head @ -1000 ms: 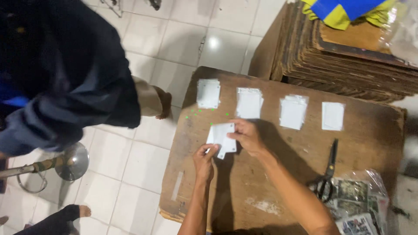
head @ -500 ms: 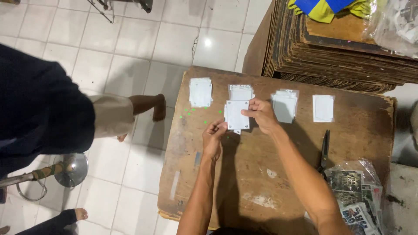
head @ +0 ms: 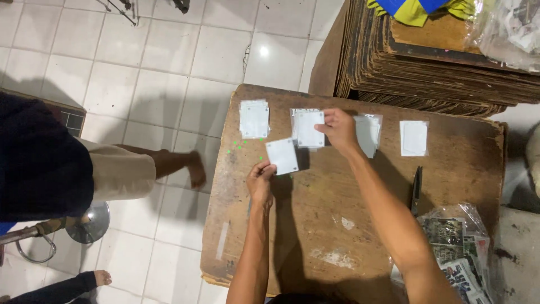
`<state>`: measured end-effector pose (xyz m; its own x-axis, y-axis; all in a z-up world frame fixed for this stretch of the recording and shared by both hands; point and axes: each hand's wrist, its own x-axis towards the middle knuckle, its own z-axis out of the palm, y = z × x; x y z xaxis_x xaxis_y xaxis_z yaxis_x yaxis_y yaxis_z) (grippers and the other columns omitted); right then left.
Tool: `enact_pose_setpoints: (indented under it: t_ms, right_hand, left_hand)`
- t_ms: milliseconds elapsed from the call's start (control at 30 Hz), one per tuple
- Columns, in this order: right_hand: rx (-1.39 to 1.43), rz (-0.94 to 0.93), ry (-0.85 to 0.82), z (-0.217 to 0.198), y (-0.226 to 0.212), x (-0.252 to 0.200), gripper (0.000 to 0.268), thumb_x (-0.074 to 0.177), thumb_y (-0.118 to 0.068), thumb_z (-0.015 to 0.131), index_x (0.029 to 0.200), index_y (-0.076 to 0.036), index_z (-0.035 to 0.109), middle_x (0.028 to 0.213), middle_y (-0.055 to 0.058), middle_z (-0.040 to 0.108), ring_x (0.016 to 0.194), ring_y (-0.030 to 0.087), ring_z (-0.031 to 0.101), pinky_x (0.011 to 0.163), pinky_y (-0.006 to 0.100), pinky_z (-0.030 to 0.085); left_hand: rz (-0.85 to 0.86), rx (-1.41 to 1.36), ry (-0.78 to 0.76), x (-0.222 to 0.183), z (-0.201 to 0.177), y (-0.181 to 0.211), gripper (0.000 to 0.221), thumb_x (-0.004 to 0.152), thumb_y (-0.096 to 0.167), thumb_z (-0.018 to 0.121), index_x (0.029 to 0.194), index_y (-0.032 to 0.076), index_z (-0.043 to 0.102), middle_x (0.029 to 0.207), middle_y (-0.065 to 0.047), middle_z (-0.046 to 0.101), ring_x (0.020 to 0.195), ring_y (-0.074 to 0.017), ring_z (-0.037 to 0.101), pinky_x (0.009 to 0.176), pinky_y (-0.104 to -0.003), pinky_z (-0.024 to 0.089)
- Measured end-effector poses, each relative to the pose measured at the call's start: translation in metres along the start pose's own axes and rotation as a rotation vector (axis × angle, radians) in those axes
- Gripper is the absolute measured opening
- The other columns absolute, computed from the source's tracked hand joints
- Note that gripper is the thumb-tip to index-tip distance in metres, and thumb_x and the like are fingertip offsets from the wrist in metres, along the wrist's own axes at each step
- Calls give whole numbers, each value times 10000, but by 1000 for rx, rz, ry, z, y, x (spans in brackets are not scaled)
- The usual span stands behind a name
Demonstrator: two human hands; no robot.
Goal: Cutting small paper labels with scissors and organizing them on a wooden table.
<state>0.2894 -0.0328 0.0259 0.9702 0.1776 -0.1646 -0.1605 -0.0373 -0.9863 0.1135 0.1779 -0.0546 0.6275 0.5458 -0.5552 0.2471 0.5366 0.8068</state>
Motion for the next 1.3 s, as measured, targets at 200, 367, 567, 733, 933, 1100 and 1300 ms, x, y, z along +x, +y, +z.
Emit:
enact_pose_setpoints:
  t_ms: [200,367,567,733,933,1100,1300]
  right_hand:
    - [-508,-178,122,10,29,-21,493,853,-238,879,1263,-55,674,1115,150,689,1036,288,711,889,412,559]
    - [33,18,-127,13,2,-105,377,834,-98,821,1190,-42,712,795,53,739,760,126,670,803,308,561]
    - [-341,108,467,-95,58,-65,332,804,-84,836,1120,-121,743,976,111,751,973,246,712,888,383,540]
    - [-870,21,461,-130,62,-69,578,800,-236,826,1327,-73,650,1176,189,655,1114,402,660,926,533,541]
    - [-750,-58,528,-94,11,-257,336,932,-244,739,1200,-57,662,1033,183,638,940,421,693,784,509,581]
    - [-844,-173,789,-118,63,-458,365,900,-235,748,1218,-64,692,1186,172,647,1124,391,649,966,465,521]
    - [-1000,-148,1215,-186,116,-579,648,846,-212,825,1343,102,553,1328,324,519,1221,503,536,1053,539,430]
  left_hand:
    - [-13,-88,11,-26,-6,16,287,771,-57,792,1043,13,737,776,-77,716,673,-159,704,628,-257,564]
    - [-4,-66,-85,-44,36,1,295,774,-46,799,1053,25,733,796,-75,740,680,-138,706,624,-236,555]
    - [-84,-12,-233,-97,49,7,566,839,85,791,1354,2,572,1137,-117,736,986,-189,716,807,-296,582]
    - [-147,46,-224,-119,36,-15,491,839,41,760,1301,-12,604,1046,-138,749,939,-236,743,807,-327,586]
    - [-194,170,-338,-144,37,-62,442,856,62,771,1273,-13,642,1072,-168,737,972,-283,729,819,-364,584]
    - [-7,454,-670,-213,80,-116,220,833,-44,740,1044,19,746,1033,-181,743,1042,-304,703,929,-419,561]
    - [309,1024,-1026,-303,134,-193,524,746,227,839,1244,160,693,1162,-122,695,1162,-341,666,1022,-444,529]
